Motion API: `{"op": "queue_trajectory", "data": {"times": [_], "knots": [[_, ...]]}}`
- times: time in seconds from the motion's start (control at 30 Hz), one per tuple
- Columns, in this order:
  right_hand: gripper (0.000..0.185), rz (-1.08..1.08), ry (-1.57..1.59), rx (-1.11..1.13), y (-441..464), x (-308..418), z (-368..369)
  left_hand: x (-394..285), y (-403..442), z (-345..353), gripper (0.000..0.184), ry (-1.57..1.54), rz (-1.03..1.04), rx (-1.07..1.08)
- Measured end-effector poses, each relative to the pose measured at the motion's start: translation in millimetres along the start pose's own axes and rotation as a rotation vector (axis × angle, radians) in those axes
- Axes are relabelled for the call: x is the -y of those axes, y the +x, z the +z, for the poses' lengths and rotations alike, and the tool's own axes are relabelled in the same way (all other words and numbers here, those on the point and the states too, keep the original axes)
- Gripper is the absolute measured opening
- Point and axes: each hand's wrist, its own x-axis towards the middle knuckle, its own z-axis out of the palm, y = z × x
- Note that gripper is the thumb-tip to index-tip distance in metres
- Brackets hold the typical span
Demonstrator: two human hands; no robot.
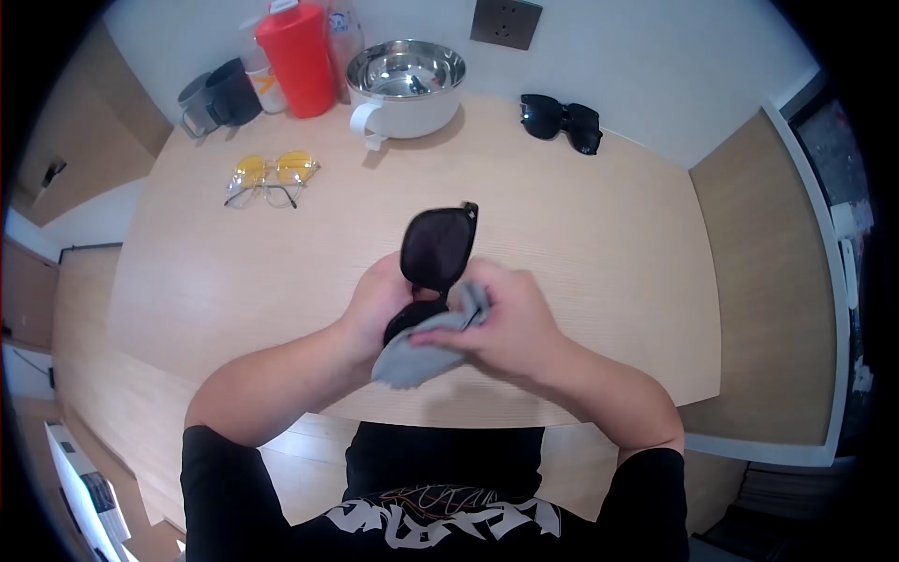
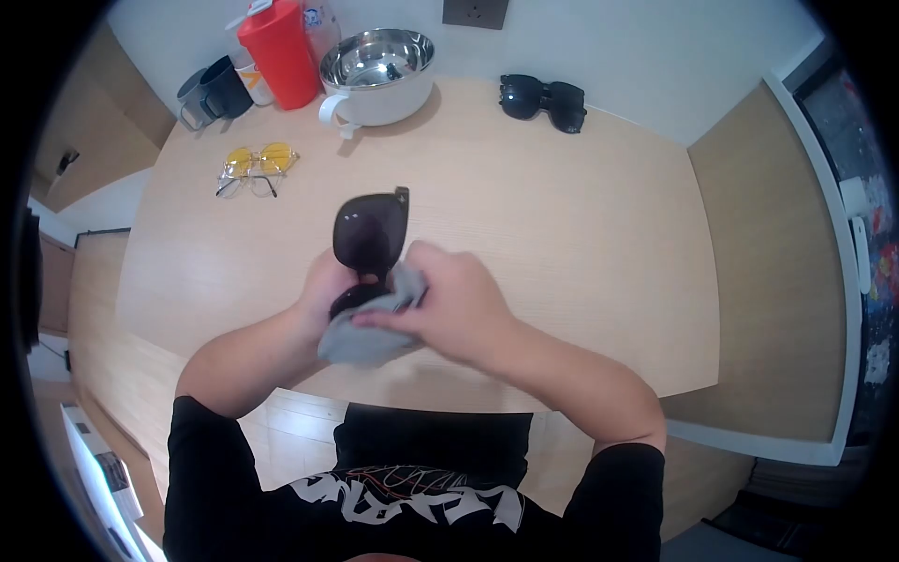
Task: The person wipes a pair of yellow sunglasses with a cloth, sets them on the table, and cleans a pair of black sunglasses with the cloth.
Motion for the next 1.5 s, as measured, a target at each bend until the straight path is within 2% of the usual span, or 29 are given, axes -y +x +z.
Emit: {"op": "queue_trajectory", "data": {"times": [0.1, 0.2, 0.23, 0.33, 0.37, 0.43, 0.47, 0.53, 0.57, 0.63, 0.67, 0.77, 0.87, 0.97, 1.07, 1.1, 1.2, 1.23, 1.33, 1.37, 1.47, 1.5], "knots": [[0.042, 0.104, 0.211, -0.189, 8.8, -4.2, -15.3, -4.8, -13.1, 11.8, 0.028, -0.251, -0.202, 0.238], [0.045, 0.088, 0.226, -0.118, 5.9, -5.4, -11.7, 2.2, -10.2, 17.3, 0.026, -0.302, -0.105, 0.133], [0.044, 0.054, 0.058, -0.047, 2.9, 1.9, -12.7, 0.4, -12.8, 19.4, 0.018, -0.238, -0.098, 0.071], [0.048, -0.035, 0.063, 0.097, -3.5, -3.8, 5.1, -7.1, 0.8, -11.4, 0.015, 0.132, 0.087, 0.156], [0.050, -0.016, 0.045, 0.125, -4.0, -2.2, 7.7, 4.3, 2.6, -8.5, 0.017, -0.027, 0.088, 0.028], [0.053, 0.021, 0.008, 0.185, -4.1, 3.3, 9.4, 1.7, -2.8, -0.1, 0.017, -0.075, 0.097, -0.003], [0.053, 0.011, -0.028, 0.165, -3.5, 7.0, 7.7, 1.5, -3.7, 1.4, 0.017, -0.099, 0.102, -0.019], [0.054, -0.010, -0.100, 0.120, -1.7, 13.1, 2.8, 1.6, -0.9, 2.1, 0.017, 0.044, 0.140, -0.103], [0.055, 0.057, -0.018, 0.084, 1.1, 11.1, 0.0, 2.3, 0.8, 1.4, 0.018, 0.116, 0.157, -0.144], [0.057, 0.194, 0.145, 0.011, 6.7, 4.8, -4.9, 9.1, 4.3, -6.2, 0.018, 0.090, 0.164, -0.037], [0.058, 0.147, 0.120, 0.029, 5.6, 1.3, -2.1, 10.3, 5.2, -8.0, 0.018, 0.031, 0.142, -0.004], [0.060, 0.017, 0.059, 0.047, -1.8, -5.8, 19.2, 3.6, -6.0, 11.1, 0.020, 0.188, 0.224, -0.132], [0.061, 0.060, 0.070, 0.090, 1.3, -1.4, 11.2, 10.0, 3.4, -2.0, 0.023, 0.139, 0.194, -0.064], [0.063, 0.198, 0.307, 0.003, 8.5, -9.0, 4.0, -2.7, -14.1, 36.1, 0.023, -0.021, 0.037, -0.181], [0.064, 0.065, 0.201, -0.003, 3.8, -9.1, 8.2, 6.7, -3.9, 15.8, 0.023, 0.054, 0.084, -0.123], [0.063, 0.007, 0.081, 0.033, -1.0, -9.4, 12.4, 5.9, -3.0, 12.1, 0.024, 0.100, 0.115, -0.101], [0.062, 0.032, 0.054, 0.062, 0.1, -7.9, 8.1, 3.6, -2.9, 5.9, 0.024, 0.114, 0.082, -0.051], [0.057, 0.069, 0.008, 0.015, 2.3, -6.8, 1.4, 5.7, 4.7, -6.6, 0.026, 0.123, 0.056, 0.004], [0.052, 0.127, 0.175, -0.246, 16.0, -18.8, -16.9, 4.8, -1.9, 1.1, 0.037, -0.194, -0.201, 0.303], [0.051, 0.122, 0.440, -0.347, 20.3, -17.3, -18.2, 7.9, -2.4, 7.4, 0.046, -0.194, -0.157, 0.248], [0.049, 0.109, 0.432, -0.305, 18.5, -21.5, -20.9, 9.8, -5.1, 13.2, 0.049, -0.159, -0.093, 0.200], [0.045, 0.135, 0.220, -0.151, 11.7, -11.9, -21.3, 8.7, -2.3, 7.8, 0.047, -0.287, -0.209, 0.246]]}}
